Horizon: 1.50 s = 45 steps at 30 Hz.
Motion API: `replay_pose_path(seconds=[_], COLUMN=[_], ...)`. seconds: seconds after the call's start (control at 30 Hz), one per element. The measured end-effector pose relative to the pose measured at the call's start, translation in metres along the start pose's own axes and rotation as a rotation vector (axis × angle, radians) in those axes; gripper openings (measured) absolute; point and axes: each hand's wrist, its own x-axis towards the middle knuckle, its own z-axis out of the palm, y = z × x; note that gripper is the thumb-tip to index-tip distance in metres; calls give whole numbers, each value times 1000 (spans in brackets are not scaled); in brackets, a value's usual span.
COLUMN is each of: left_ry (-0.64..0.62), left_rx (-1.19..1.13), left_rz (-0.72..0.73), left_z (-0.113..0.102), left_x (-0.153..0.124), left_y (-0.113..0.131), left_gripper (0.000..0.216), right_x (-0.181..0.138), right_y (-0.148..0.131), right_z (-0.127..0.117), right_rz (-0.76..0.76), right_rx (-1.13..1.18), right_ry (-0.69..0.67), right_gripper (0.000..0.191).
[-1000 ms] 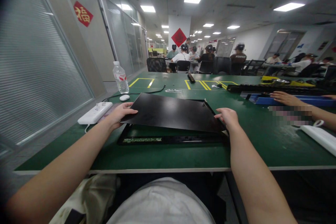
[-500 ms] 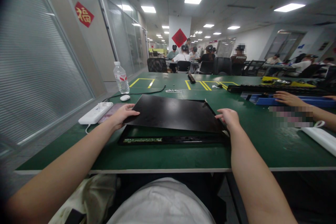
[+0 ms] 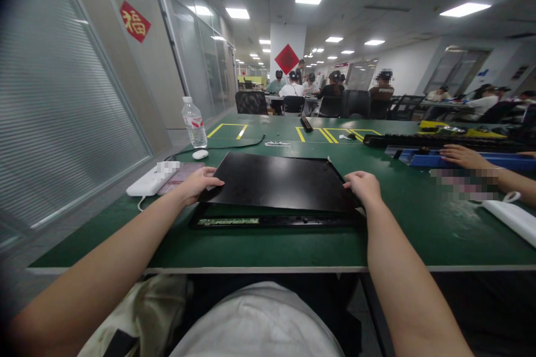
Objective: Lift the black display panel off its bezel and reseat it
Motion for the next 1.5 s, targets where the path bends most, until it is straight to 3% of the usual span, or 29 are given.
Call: replay_pose_path(seconds=[0.23, 0.47, 1.5], left_ry=[67, 21, 99], left_rx=[75, 66, 145], left_rz=[-24, 3, -29], left_z=[6, 4, 8], left_x=[-7, -5, -7], left_y=[4, 1, 4], left_gripper=[53, 53, 46], right_x=[1, 0, -4], right_y=[1, 1, -5], right_z=[-1, -1, -2], right_rz=[-44, -69, -41], right_rx=[-119, -168, -196], right_ry=[-25, -8, -40], right_gripper=[14, 17, 21])
